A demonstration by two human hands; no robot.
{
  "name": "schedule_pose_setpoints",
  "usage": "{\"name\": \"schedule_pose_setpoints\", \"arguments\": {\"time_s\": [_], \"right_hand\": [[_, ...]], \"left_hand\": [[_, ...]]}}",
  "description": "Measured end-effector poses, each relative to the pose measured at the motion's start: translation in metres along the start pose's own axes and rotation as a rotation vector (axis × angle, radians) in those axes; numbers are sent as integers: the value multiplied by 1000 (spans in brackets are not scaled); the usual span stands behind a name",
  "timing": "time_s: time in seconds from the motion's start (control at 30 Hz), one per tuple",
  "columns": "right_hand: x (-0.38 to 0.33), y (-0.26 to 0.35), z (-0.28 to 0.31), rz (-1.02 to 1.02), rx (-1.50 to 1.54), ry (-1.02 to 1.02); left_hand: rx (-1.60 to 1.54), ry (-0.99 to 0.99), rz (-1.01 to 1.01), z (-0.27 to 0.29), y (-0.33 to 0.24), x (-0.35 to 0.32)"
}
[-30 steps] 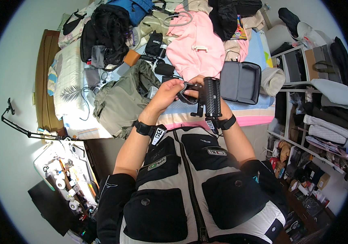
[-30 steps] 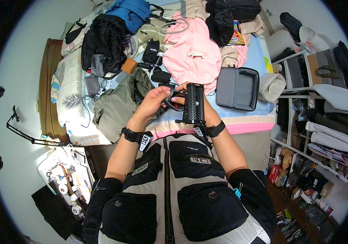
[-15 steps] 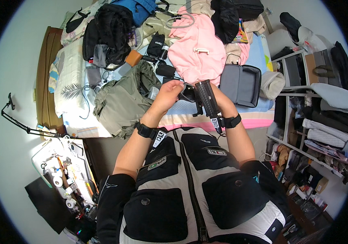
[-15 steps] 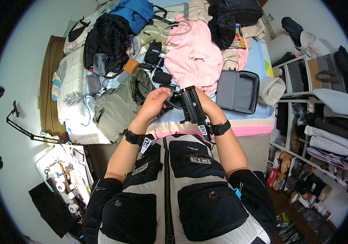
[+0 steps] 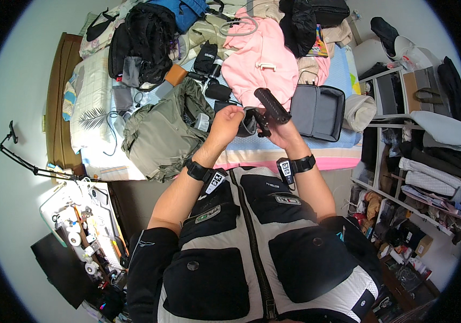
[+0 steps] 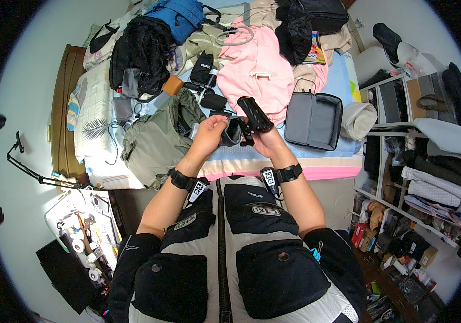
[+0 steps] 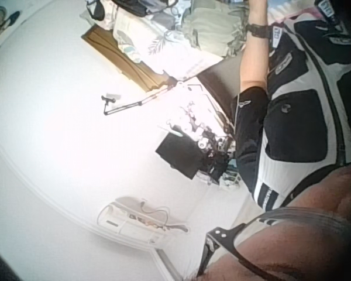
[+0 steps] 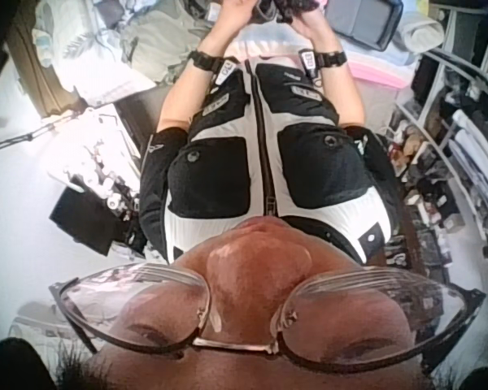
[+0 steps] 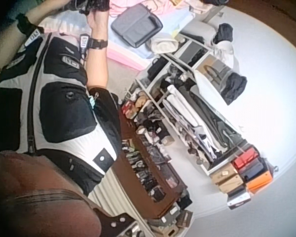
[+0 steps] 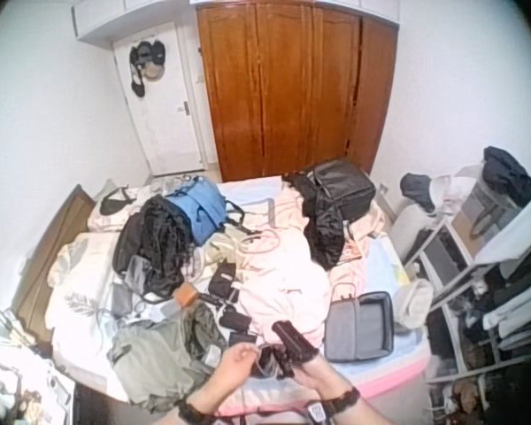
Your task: The person assembles a camera mount by attaching a handle to a bracket and securing it with a strap. They then place the assembled mount into a small pouch and put the pouch into a green bag.
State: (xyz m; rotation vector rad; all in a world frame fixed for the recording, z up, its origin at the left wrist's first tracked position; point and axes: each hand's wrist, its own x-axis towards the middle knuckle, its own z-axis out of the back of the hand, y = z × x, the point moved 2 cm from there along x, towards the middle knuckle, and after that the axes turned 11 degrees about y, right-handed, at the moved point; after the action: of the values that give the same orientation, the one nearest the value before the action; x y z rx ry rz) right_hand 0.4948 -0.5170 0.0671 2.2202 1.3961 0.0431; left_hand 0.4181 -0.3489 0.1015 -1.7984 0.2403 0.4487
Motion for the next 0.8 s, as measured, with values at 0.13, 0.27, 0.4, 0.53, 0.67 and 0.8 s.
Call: {"name": "schedule_pose_setpoints", "arguments": {"time_s": [0.13,0.27,0.4,0.53,0.67,0.8], "right_hand": [[-2,10,-9,11,-28,53],[-5,18,-23,63,-16,56],[-14,23,-42,152,-260,57],[-12,32,-49,56,-617,-24],[-6,30,-42,-46,-686,-241],[-9,26,-36,0,-768,-208]], "left_hand": [[-24,37,-48,-4,-2,1],[-28,30,-103,-3,-5,0],[2,48,-133,-6,-13,-5],[-77,134,-136,-15,-20,-13],[-72,209,-89,-16,-22,-16],[17,294,-190,-16,-21,-14]]}}
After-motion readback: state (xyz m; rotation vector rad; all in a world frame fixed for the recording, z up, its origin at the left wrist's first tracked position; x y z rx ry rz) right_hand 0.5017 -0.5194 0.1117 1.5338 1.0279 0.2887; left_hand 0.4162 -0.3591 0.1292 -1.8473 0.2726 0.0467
